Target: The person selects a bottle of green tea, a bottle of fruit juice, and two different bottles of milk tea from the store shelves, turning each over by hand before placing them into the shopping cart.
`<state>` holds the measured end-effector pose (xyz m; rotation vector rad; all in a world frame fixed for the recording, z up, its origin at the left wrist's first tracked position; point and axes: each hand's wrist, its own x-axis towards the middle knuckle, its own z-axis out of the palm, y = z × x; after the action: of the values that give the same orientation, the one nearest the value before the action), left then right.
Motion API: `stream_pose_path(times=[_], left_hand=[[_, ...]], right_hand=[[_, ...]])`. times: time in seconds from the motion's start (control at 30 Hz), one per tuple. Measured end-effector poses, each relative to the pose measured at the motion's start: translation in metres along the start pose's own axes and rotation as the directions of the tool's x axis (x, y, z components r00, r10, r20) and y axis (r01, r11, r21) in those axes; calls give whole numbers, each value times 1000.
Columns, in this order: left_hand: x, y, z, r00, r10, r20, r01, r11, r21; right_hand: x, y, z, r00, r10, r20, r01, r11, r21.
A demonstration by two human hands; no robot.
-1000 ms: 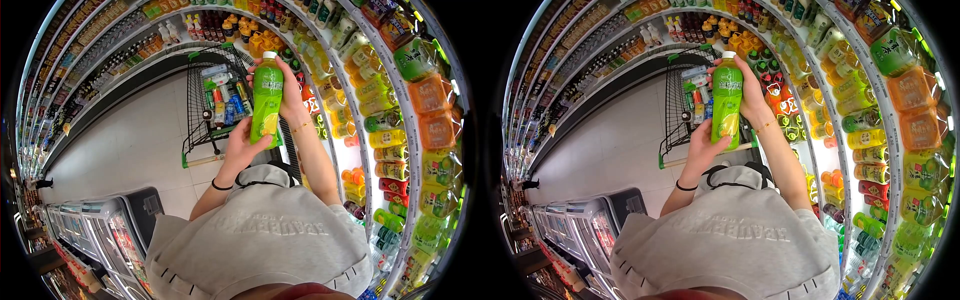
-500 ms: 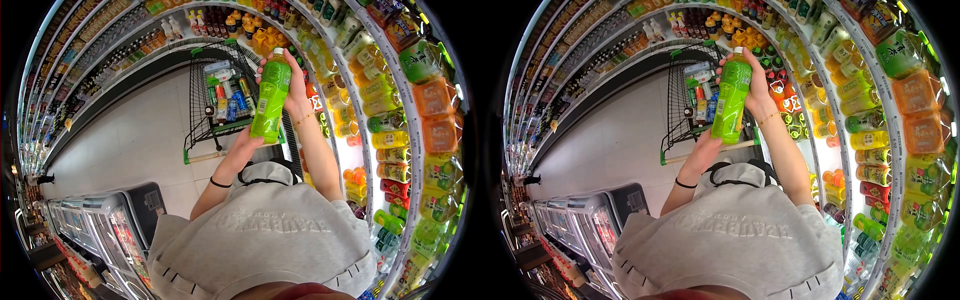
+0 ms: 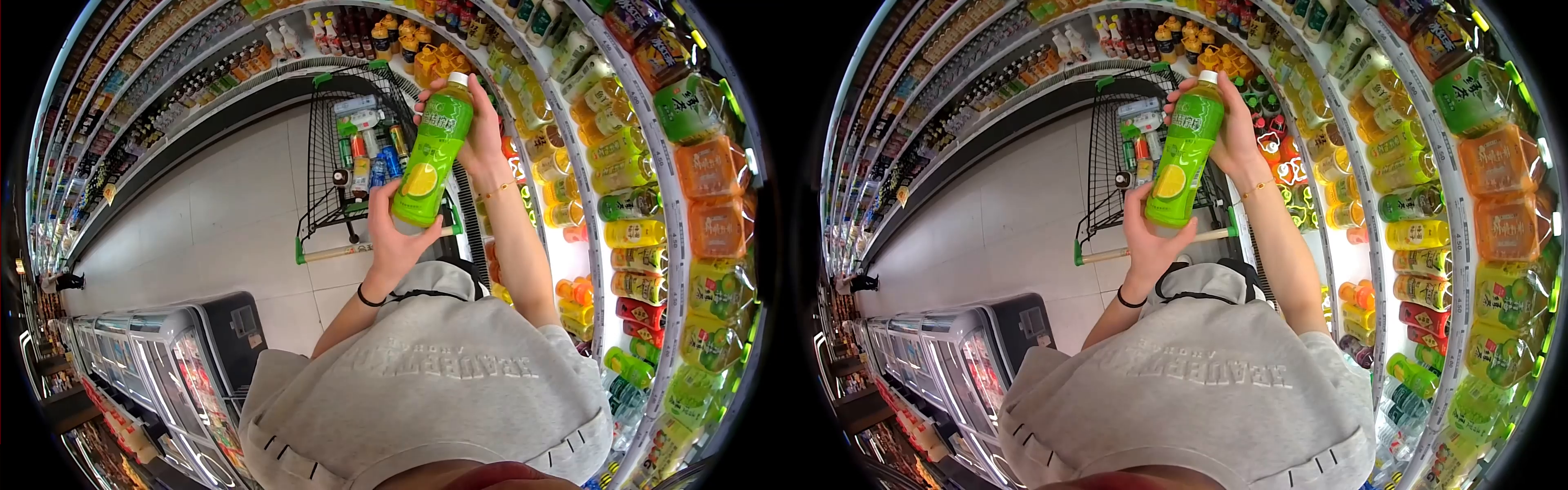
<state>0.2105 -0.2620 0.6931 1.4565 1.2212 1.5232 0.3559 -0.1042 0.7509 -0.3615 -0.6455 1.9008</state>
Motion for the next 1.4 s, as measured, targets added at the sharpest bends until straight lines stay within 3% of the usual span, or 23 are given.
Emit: stream_pose_path(times=[0.07, 0.2, 0.27, 0.3, 0.4, 0.43, 0.47, 0.5, 0.53, 0.6, 0.67, 0.73, 0.83, 0.9, 1.0, 1.07, 1.13, 1.2, 1.23, 1.27, 1.37, 1.4], left_hand=[[3, 6, 0, 976, 204, -73, -164, 914, 371], [-3, -12, -6, 939, 342, -41, -263, 788, 557], [-4, -17, -7, 900, 434, 39, -332, 627, 705], [-4, -19, -7, 900, 434, 37, -330, 626, 707], [-1, -15, -1, 895, 447, -1, -334, 670, 662], [4, -6, 2, 958, 278, -66, -222, 868, 445], [6, -1, 3, 992, 92, -82, -75, 979, 190], [8, -2, 0, 995, 100, -12, -97, 982, 163], [9, -8, -3, 995, 101, -21, -96, 981, 166], [16, -19, -9, 988, 156, 14, -157, 980, 120], [21, -20, -14, 990, 142, 18, -143, 982, 122], [28, -16, -15, 992, 127, 22, -129, 984, 123], [39, -19, -17, 989, 95, 115, -112, 982, 149], [42, -37, -17, 975, 25, 219, -4, 996, -93], [39, -43, -22, 954, -31, 297, 87, 980, -178], [34, -45, -22, 935, -59, 349, 159, 951, -263], [25, -40, -23, 911, -87, 404, 237, 911, -338], [10, -26, -20, 858, -178, 483, 423, 779, -464], [9, -7, -19, 843, -129, 523, 434, 738, -517], [7, 1, -17, 842, -132, 523, 437, 736, -517], [2, 14, -17, 848, -134, 513, 459, 670, -583], [4, 17, -20, 826, -127, 549, 513, 570, -641]], right_hand=[[2, 2, -2, 1000, 6, 5, -6, 1000, -31], [4, 1, 0, 999, 43, -7, -43, 986, -163], [3, -3, 6, 998, 61, -3, -60, 987, -150], [2, -4, 8, 997, 78, -1, -77, 988, -137], [3, -3, 8, 1000, -15, 9, 17, 979, -202], [2, -4, 10, 1000, -10, 17, 13, 979, -203], [-2, -6, 13, 990, -100, 96, 125, 944, -304], [-6, -8, 17, 966, -180, 185, 240, 889, -391], [-11, -9, 21, 966, -173, 192, 237, 890, -390], [-21, -13, 29, 890, -252, 379, 432, 729, -531], [-25, -16, 32, 867, -239, 438, 462, 716, -524], [-27, -19, 35, 778, -237, 582, 569, 658, -493], [-28, -23, 39, 746, -199, 636, 598, 619, -508], [-25, -22, 40, 709, -188, 680, 639, 578, -507], [-22, -18, 41, 733, -181, 655, 597, 633, -493], [-18, -17, 38, 870, -143, 473, 379, 807, -453], [-11, -16, 40, 905, -125, 406, 295, 872, -390], [-6, -12, 43, 994, -30, 105, 45, 989, -142], [-3, -10, 44, 996, 49, 69, -48, 999, -9], [1, -8, 37, 997, 51, 66, -51, 999, -7], [5, 2, 24, 953, 302, -3, -291, 919, 265], [4, 7, 21, 952, 306, -3, -295, 918, 267]])
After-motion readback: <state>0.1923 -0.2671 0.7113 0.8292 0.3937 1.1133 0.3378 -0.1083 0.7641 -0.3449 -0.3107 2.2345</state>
